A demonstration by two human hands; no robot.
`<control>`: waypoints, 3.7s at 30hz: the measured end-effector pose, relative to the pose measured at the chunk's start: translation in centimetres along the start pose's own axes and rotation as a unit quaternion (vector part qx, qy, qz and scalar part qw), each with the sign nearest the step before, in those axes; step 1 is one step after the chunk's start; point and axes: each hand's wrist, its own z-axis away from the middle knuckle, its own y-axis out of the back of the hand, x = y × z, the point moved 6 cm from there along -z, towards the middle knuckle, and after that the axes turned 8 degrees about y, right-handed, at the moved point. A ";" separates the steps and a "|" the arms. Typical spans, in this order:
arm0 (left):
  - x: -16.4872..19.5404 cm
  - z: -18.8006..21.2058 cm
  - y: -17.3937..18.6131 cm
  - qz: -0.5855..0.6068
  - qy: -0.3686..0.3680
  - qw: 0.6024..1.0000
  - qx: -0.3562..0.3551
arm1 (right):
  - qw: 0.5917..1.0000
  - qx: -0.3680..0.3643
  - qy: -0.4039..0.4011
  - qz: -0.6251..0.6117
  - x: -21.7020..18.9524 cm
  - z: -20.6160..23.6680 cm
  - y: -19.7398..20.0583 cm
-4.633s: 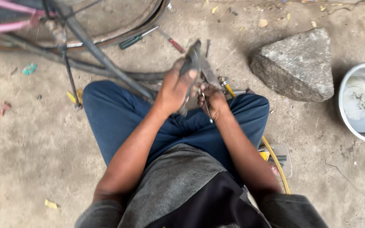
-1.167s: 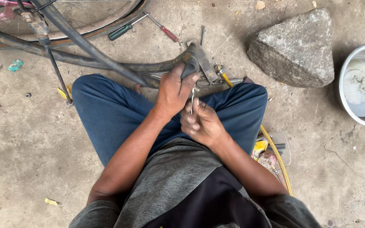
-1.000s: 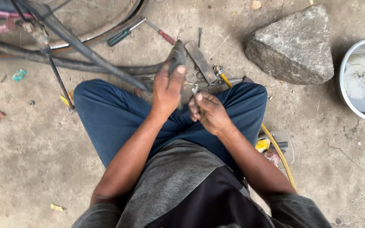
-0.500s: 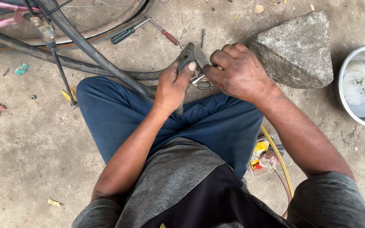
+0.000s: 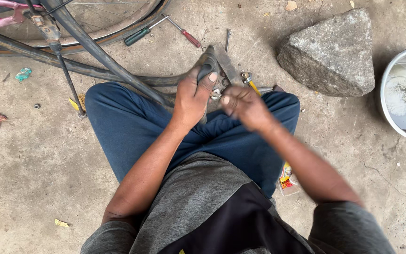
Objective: The person sits on the ground next to an upside-down bicycle and works on a removed inner tube. They hold and turn the tube, scrape and rub the puncture area by hand, then pick up small hand tools including pliers and a small metal tool to work on the tube section.
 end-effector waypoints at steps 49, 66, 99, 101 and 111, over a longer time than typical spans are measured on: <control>0.1 -0.1 0.9 0.093 0.060 0.994 0.001 | 0.913 0.071 0.186 0.356 -3.8 1.8 2.8; 0.4 -0.3 0.1 -0.002 0.094 0.995 -0.035 | 0.634 -0.057 0.426 0.643 -14.0 1.1 -0.4; -0.9 -0.3 1.1 0.186 0.079 0.978 -0.048 | 0.995 0.101 -0.021 0.001 0.8 1.0 1.8; -0.8 -0.3 1.2 0.185 0.092 0.977 -0.045 | 0.957 0.072 0.150 0.236 -4.1 0.7 2.0; 0.3 -0.3 0.2 0.045 0.116 0.992 -0.017 | 0.584 -0.067 0.445 0.676 -15.6 1.3 -1.5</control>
